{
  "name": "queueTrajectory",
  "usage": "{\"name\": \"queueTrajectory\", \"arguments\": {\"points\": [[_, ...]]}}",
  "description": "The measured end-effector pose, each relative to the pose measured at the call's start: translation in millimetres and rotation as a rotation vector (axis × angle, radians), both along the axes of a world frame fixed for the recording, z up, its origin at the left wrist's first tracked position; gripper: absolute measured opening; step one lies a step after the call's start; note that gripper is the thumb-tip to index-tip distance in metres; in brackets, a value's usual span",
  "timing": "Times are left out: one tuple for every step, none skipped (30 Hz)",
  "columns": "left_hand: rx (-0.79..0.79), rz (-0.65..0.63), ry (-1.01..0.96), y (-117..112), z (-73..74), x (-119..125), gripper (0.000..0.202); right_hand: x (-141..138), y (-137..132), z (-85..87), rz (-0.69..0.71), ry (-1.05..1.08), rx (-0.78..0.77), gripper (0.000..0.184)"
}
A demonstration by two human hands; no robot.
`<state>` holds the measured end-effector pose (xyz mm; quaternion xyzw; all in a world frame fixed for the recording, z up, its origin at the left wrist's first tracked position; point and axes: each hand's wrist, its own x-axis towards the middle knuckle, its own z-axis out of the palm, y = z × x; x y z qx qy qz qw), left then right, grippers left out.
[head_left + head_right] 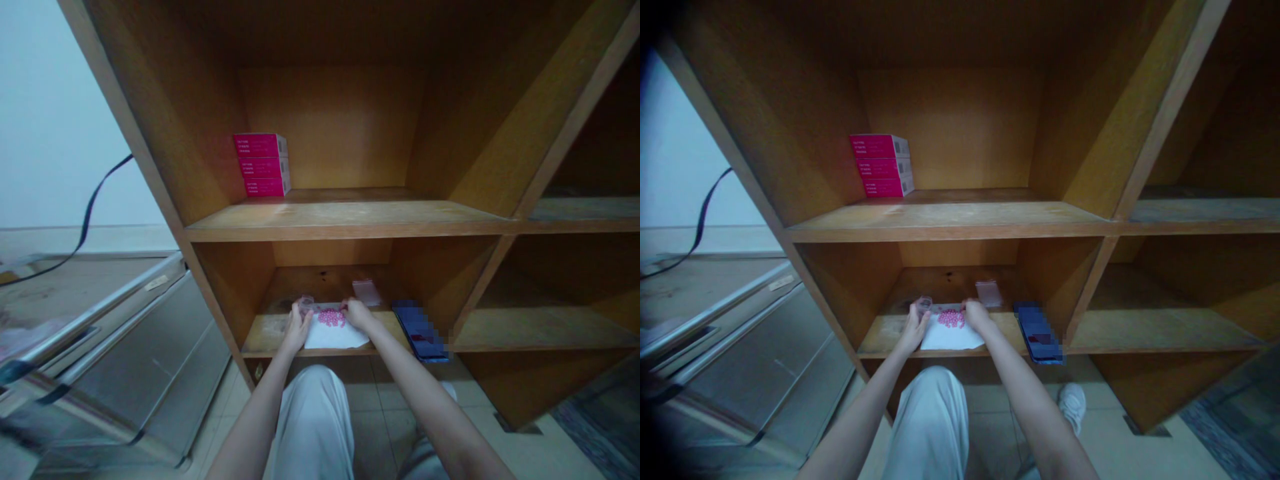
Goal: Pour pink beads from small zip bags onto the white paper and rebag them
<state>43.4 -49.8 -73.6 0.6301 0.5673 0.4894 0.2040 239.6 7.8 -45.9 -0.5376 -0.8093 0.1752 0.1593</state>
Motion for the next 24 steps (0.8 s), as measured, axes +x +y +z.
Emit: {"name": "queueTrajectory", "arguments": {"points": [[0.004, -0.002, -0.001, 0, 0.2, 0, 0.044, 0, 0, -0.4, -0.003, -0.004, 0.006, 0.022], [0.006, -0.004, -0.002, 0, 0.4, 0, 0.043, -1, -1, -0.4, -0.005, -0.011, 0.009, 0.022], [0.004, -0.006, -0.002, 0, 0.7, 0, 0.043, -2, -1, 0.0, -0.005, -0.021, 0.011, 0.022], [-0.001, -0.005, -0.001, -1, 1.0, 0, 0.042, -2, -2, 0.6, -0.003, -0.033, 0.01, 0.022], [-0.005, -0.003, 0.001, -1, 1.2, 0, 0.042, -3, -2, 1.5, -0.002, -0.048, 0.009, 0.021], [-0.006, -0.001, 0.001, -1, 1.3, 0, 0.042, -4, -2, 2.5, -0.003, -0.061, 0.007, 0.021], [-0.004, 0.0, -0.001, -2, 1.3, 0, 0.042, -5, -2, 3.4, -0.004, -0.073, 0.005, 0.021], [0.0, -0.001, -0.004, -2, 1.1, 0, 0.042, -5, -2, 4.2, -0.008, -0.082, 0.003, 0.021], [0.002, -0.001, -0.006, -2, 0.9, 0, 0.043, -6, -1, 4.7, -0.013, -0.088, 0.001, 0.021], [0.0, 0.0, -0.006, -1, 0.7, 0, 0.043, -7, -1, 5.0, -0.018, -0.091, -0.001, 0.021], [-0.007, 0.004, -0.006, -1, 0.4, 0, 0.043, -8, 0, 5.2, -0.022, -0.091, -0.002, 0.022], [-0.017, 0.01, -0.003, -1, 0.0, 0, 0.044, -8, 0, 5.2, -0.025, -0.09, -0.002, 0.022], [-0.024, 0.015, 0.0, -1, -0.2, 0, 0.044, -9, 0, 5.3, -0.027, -0.087, -0.002, 0.022], [-0.027, 0.018, 0.004, -1, -0.5, 0, 0.044, -8, 0, 5.8, -0.029, -0.082, -0.001, 0.021], [-0.024, 0.019, 0.006, -1, -0.6, 0, 0.044, -8, 0, 6.8, -0.029, -0.076, 0.002, 0.021], [-0.019, 0.018, 0.009, -1, -0.7, 0, 0.044, -7, 0, 8.5, -0.027, -0.073, 0.004, 0.021], [-0.015, 0.017, 0.011, -1, -0.6, 0, 0.044, -7, -1, 11.0, -0.024, -0.065, 0.006, 0.02], [-0.013, 0.015, 0.011, -1, -0.5, 0, 0.043, -7, -1, 14.5, -0.019, -0.043, 0.011, 0.02], [-0.012, 0.011, 0.01, -1, -0.2, 0, 0.043, -7, -1, 18.8, -0.013, -0.005, 0.017, 0.02], [-0.01, 0.005, 0.008, -1, 0.1, 0, 0.043, -9, -2, 23.8, -0.004, 0.05, 0.023, 0.019], [-0.005, -0.001, 0.008, -1, 0.3, 0, 0.043, -12, -2, 29.2, 0.006, 0.126, 0.032, 0.019], [0.004, -0.007, 0.009, -1, 0.5, 0, 0.043, -16, -2, 34.8, 0.023, 0.202, 0.036, 0.017], [0.014, -0.012, 0.013, -2, 0.6, 0, 0.042, -21, -2, 40.3, 0.04, 0.279, 0.042, 0.016], [0.022, -0.015, 0.018, -2, 0.5, 0, 0.041, -26, -2, 45.4, 0.048, 0.339, 0.042, 0.015]]}}
